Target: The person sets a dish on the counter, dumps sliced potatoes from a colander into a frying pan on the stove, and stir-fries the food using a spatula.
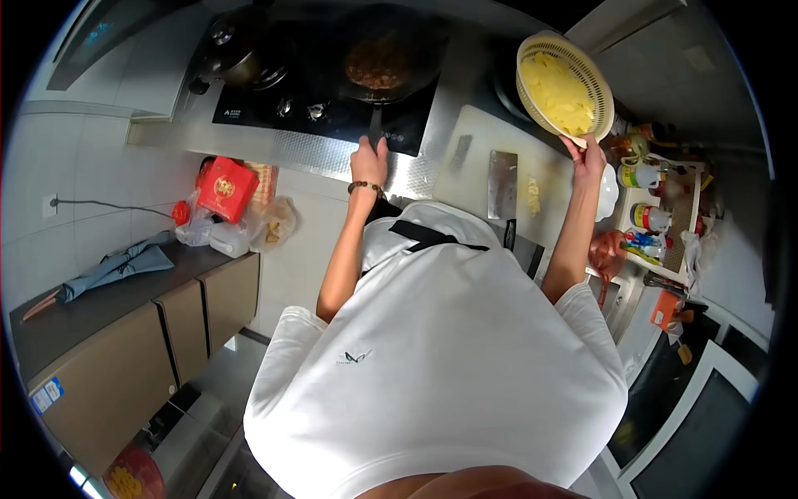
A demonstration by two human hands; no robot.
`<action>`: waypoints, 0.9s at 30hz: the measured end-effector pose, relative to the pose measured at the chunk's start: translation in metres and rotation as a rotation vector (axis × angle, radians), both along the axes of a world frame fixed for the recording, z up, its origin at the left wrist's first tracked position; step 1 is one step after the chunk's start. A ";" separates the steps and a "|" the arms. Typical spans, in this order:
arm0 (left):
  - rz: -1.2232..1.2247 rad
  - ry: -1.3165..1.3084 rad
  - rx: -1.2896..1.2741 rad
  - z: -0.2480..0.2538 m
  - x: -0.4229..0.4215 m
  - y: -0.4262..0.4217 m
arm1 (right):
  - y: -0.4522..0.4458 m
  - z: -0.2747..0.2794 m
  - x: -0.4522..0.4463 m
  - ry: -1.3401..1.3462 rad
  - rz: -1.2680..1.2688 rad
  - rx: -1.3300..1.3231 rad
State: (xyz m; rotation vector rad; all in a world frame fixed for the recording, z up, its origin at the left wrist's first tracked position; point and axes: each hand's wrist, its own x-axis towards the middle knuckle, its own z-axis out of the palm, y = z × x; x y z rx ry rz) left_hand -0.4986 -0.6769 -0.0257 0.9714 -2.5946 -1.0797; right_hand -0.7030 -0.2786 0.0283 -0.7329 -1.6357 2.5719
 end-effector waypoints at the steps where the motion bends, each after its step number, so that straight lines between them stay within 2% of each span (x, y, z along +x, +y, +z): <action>1: 0.004 -0.002 0.000 0.000 0.003 -0.001 | 0.001 -0.002 -0.003 -0.006 -0.016 0.016; 5: -0.008 0.010 0.050 0.007 0.011 -0.009 | -0.003 0.006 0.001 0.024 0.005 -0.010; 8: -0.039 0.033 0.211 -0.031 0.011 -0.024 | 0.003 -0.003 -0.004 0.020 0.038 -0.021; 9: 0.007 -0.040 0.417 0.011 0.009 -0.017 | 0.006 -0.007 -0.005 0.019 0.038 -0.015; 11: 0.021 -0.109 0.480 0.031 0.003 -0.015 | 0.007 -0.011 -0.008 0.002 -0.006 0.006; 15: 0.035 -0.099 0.600 0.033 -0.001 -0.023 | 0.001 -0.005 -0.003 0.039 0.010 -0.007; 18: 0.011 -0.087 0.906 0.024 -0.007 -0.034 | 0.003 -0.006 -0.004 0.014 0.047 0.012; 21: -0.033 -0.086 0.991 0.011 -0.013 -0.039 | 0.002 -0.005 -0.004 0.015 0.056 -0.002; 27: 0.016 0.011 0.830 0.006 -0.008 -0.025 | 0.001 -0.002 -0.005 0.006 0.036 -0.031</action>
